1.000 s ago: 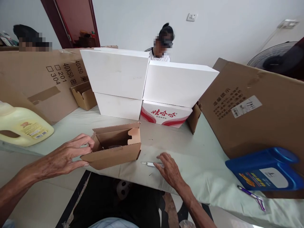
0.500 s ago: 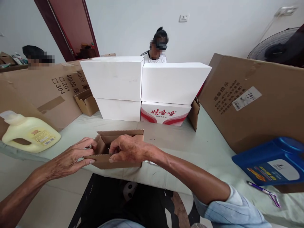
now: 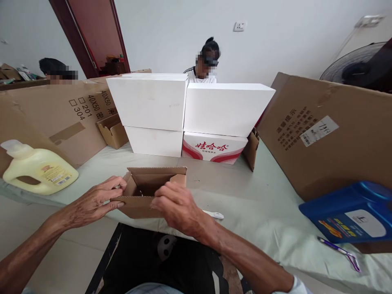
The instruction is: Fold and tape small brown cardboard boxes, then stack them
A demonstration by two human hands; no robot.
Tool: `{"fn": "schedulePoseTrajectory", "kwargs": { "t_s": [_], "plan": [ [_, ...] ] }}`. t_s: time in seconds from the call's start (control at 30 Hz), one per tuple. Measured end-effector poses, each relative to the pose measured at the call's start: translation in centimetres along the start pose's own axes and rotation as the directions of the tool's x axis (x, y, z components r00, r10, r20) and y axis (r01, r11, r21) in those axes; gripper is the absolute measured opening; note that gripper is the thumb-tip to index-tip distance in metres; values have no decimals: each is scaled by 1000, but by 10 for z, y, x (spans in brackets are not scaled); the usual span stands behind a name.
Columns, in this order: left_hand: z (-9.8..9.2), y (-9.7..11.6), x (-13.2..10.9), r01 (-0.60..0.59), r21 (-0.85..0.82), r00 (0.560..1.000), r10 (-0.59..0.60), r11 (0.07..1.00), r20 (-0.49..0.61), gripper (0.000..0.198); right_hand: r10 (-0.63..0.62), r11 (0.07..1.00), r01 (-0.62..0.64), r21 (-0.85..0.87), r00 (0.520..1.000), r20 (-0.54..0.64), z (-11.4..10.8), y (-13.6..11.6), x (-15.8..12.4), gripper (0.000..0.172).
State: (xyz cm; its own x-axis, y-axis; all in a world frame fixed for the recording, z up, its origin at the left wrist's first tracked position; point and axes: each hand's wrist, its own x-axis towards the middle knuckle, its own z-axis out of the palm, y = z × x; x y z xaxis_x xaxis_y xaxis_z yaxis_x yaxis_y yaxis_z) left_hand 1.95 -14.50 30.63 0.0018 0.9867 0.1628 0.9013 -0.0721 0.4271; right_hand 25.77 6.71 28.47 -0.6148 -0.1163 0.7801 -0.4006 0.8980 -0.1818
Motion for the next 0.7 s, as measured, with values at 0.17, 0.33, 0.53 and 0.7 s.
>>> {"fn": "schedulePoseTrajectory", "kwargs": {
  "t_s": [0.17,0.33,0.53,0.7],
  "plan": [
    [-4,-2,-1,53,26,998,-52,998,-42,25,357,934,-338,117,857,-371,-22,-18,-47,16],
    [-9,1,-3,19,20,1000,-19,1000,1,8,697,625,-767,142,631,341,-56,-41,-118,30],
    [-14,-9,-10,-78,125,997,76,989,24,60,841,456,-834,-309,291,457,-43,-74,-261,16],
    [-6,-21,-16,-118,205,991,128,972,-39,51,887,456,-697,-553,304,347,-8,-93,-363,21]
  ]
}}
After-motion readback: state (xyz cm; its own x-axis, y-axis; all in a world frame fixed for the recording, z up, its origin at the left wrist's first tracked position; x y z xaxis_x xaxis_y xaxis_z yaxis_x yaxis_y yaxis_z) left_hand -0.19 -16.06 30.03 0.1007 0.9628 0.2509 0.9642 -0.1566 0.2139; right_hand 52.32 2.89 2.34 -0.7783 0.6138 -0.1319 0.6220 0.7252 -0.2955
